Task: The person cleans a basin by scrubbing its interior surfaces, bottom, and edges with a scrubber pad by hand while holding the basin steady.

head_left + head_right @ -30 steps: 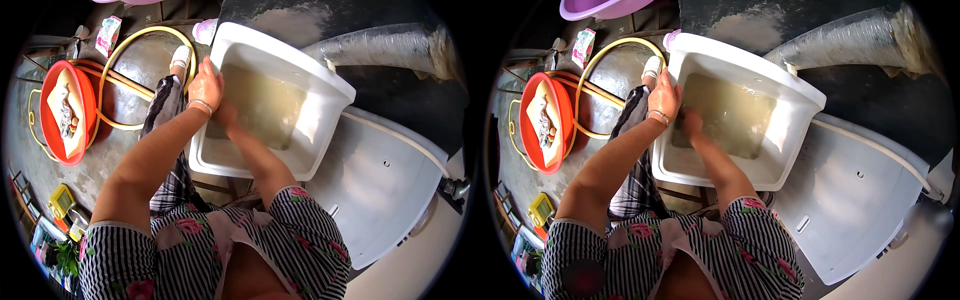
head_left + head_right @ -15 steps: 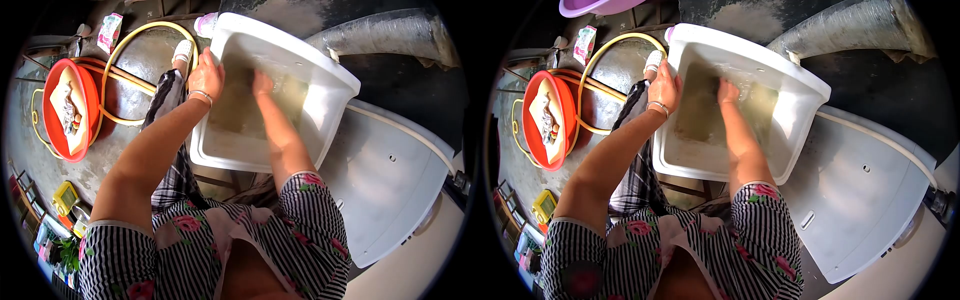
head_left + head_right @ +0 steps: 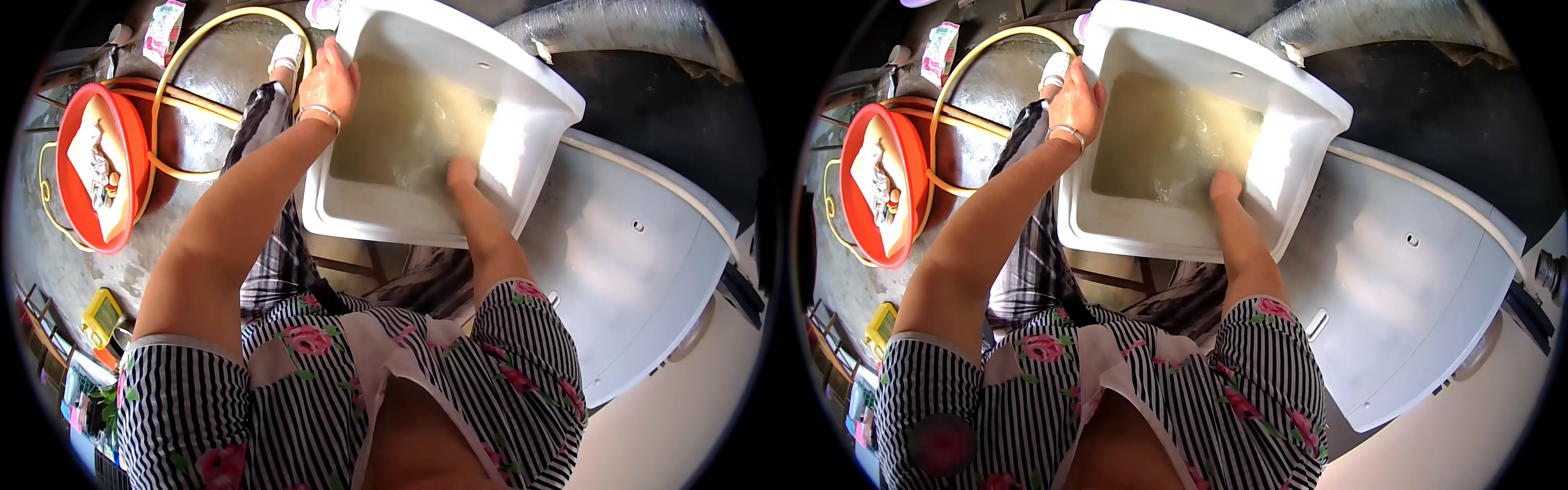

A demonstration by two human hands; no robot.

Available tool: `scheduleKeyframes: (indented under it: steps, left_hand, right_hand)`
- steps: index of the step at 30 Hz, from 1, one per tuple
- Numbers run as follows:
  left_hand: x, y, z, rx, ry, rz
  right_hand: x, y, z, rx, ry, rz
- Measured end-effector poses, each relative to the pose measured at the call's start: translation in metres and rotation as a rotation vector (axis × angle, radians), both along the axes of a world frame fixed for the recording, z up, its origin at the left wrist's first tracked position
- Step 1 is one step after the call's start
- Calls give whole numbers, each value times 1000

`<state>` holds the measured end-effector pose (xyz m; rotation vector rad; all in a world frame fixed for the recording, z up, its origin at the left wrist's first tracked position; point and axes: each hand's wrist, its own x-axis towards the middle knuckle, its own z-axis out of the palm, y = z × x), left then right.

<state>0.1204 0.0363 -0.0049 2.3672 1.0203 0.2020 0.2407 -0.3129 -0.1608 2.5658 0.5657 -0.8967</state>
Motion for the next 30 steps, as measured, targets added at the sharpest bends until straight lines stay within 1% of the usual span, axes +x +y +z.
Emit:
scheduleKeyframes:
  steps: [3, 5, 6, 7, 9, 10, 12, 15, 16, 18, 20, 23, 25, 27, 30]
  left_hand:
    - [1, -1, -1, 3, -19, 8]
    - [2, -1, -5, 17, -25, 11]
    - [1, -1, -4, 14, -18, 9]
    - [1, -1, -4, 11, -15, 8]
    - [2, -1, -2, 10, -7, 11]
    - [3, 0, -1, 13, -1, 10]
    - [0, 0, 1, 7, 21, 0]
    - [2, 1, 4, 16, 26, -16]
    - [0, -1, 0, 37, 10, -20]
    - [2, 0, -3, 59, -7, -13]
    - [3, -2, -4, 47, 8, 1]
    - [3, 0, -7, 35, -1, 5]
    - [3, -2, -8, 33, 0, 8]
    - [2, 0, -7, 29, 1, 13]
    - [2, 0, -7, 36, -13, 4]
  right_hand:
    - [-16, -10, -13, -58, 75, -76]
    - [-11, -28, -65, -72, 283, 64]
    - [-12, -34, -80, -77, 387, 134]
    - [-22, -7, -39, -6, 506, 220]
    - [-61, 58, 24, 122, 614, 202]
    - [-81, 79, 27, 182, 603, 93]
    - [-121, 130, 74, 480, 707, -155]
    - [-151, 147, 78, 692, 685, 134]
    - [-149, 138, 79, 659, 763, 17]
    - [-119, 106, 76, 589, 902, -201]
    - [-86, 63, 40, 406, 655, 82]
    - [-87, 60, 30, 300, 479, 197]
    - [-111, 89, 15, 491, 555, 162]
    - [-130, 120, 2, 535, 556, 118]
    - [-134, 142, -5, 432, 594, 101]
